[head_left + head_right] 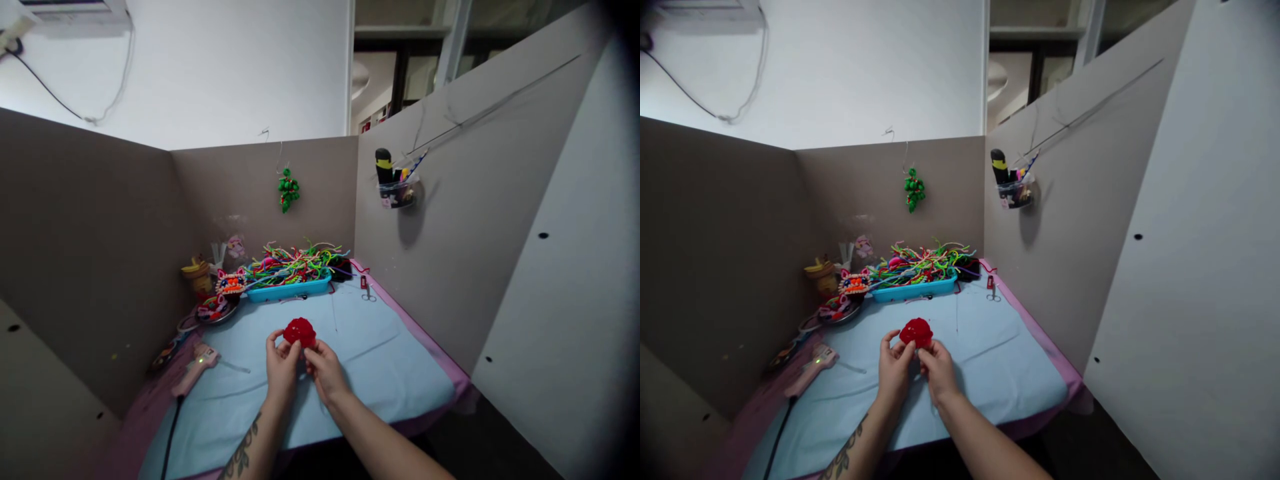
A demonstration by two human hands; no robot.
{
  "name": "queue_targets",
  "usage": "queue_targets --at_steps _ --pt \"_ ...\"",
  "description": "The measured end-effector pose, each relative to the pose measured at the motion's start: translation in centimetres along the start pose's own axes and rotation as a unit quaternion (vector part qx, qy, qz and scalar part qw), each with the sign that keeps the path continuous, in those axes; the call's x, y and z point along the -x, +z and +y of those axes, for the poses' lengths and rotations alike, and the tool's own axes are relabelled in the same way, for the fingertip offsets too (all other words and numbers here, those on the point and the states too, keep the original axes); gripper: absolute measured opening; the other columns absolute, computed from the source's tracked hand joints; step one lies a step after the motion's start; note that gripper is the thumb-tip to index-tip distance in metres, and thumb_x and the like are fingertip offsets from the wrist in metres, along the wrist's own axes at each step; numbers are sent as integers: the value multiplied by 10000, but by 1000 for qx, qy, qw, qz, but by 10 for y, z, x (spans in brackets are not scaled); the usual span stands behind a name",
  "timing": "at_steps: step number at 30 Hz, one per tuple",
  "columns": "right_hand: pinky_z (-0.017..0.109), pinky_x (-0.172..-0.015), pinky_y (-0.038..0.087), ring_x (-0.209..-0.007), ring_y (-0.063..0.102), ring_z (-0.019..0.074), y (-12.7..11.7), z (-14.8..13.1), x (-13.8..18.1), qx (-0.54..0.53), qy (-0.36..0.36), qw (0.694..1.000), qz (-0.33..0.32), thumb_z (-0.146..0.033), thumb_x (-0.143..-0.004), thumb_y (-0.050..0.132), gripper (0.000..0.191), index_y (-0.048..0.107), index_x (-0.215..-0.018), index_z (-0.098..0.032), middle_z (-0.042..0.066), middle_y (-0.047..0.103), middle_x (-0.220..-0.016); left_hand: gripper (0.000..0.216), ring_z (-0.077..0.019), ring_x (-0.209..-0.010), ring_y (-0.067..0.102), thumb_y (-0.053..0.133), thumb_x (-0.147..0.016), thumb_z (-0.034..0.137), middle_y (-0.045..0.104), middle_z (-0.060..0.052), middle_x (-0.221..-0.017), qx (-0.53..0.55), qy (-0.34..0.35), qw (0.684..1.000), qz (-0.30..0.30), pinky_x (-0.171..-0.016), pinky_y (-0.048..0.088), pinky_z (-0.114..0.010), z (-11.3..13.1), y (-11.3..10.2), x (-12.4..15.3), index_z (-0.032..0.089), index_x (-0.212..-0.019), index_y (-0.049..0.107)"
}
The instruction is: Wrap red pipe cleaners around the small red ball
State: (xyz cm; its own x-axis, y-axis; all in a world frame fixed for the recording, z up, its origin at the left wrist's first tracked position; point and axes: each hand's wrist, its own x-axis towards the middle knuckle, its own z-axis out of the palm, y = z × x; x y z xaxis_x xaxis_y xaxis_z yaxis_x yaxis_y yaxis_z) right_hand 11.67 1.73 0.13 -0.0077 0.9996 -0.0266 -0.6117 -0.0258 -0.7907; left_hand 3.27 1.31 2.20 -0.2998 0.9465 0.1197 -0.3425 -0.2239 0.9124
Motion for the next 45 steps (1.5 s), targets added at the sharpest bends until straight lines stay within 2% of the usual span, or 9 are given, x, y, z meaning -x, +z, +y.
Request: queue_targets --at_steps 3,8,13,17,24,31,37,45 --pt "224 -491 276 -503 387 84 0 1 -1 4 -6 1000 -1 -239 -617 706 135 632 -711 -177 -46 564 -610 537 -157 -633 666 760 -672 300 727 -22 -794 -3 0 1000 4 -609 470 -254 0 0 0 235 -1081 417" --pt "230 -489 268 -482 368 82 -1 4 -2 14 -21 1000 11 -310 -646 721 181 645 -754 -186 -43 581 -632 519 -196 -839 693 747 -692 295 735 -59 -915 18 -16 999 -21 -770 494 -311 0 0 0 229 -1114 452" --pt "225 -492 275 -504 380 90 -1 5 -2 3 -28 999 27 -326 -639 730 203 652 -775 -197 -39 584 -656 527 -215 -917 685 766 -669 290 733 -81 -962 35 -25 998 -35 -837 490 -341 -1 0 -1 221 -1117 497" --pt "229 -491 275 -490 378 93 -1 3 -3 -3 -16 999 37 -311 -619 722 181 636 -744 -212 -45 573 -625 547 -227 -924 683 788 -635 284 727 -91 -974 33 -24 999 -35 -847 493 -357 -1 0 0 209 -1116 540" --pt "234 -501 294 -498 415 103 -2 4 -4 -15 -17 998 61 -301 -614 691 166 635 -746 -216 -34 605 -636 518 -224 -894 687 784 -642 285 729 -94 -972 17 -18 997 -67 -838 500 -363 0 3 3 207 -1098 549" --pt "234 -484 271 -478 381 94 -1 3 -1 -16 -24 999 36 -330 -635 726 196 657 -769 -206 -37 577 -616 560 -235 -951 680 781 -642 302 728 -97 -989 45 -40 998 -32 -863 492 -375 0 1 0 209 -1136 533" --pt "240 -482 262 -468 360 93 -1 3 -2 -4 -28 999 37 -340 -635 719 181 649 -743 -213 -47 552 -601 578 -236 -952 681 787 -637 308 727 -107 -999 60 -58 996 -35 -859 491 -370 -2 -1 -2 202 -1140 524" --pt "228 -486 268 -479 361 88 0 3 -2 -15 -18 998 56 -317 -613 722 168 642 -714 -210 -50 551 -599 536 -229 -955 679 762 -676 290 727 -101 -998 47 -39 997 -50 -888 477 -380 -5 -2 -1 201 -1144 516"
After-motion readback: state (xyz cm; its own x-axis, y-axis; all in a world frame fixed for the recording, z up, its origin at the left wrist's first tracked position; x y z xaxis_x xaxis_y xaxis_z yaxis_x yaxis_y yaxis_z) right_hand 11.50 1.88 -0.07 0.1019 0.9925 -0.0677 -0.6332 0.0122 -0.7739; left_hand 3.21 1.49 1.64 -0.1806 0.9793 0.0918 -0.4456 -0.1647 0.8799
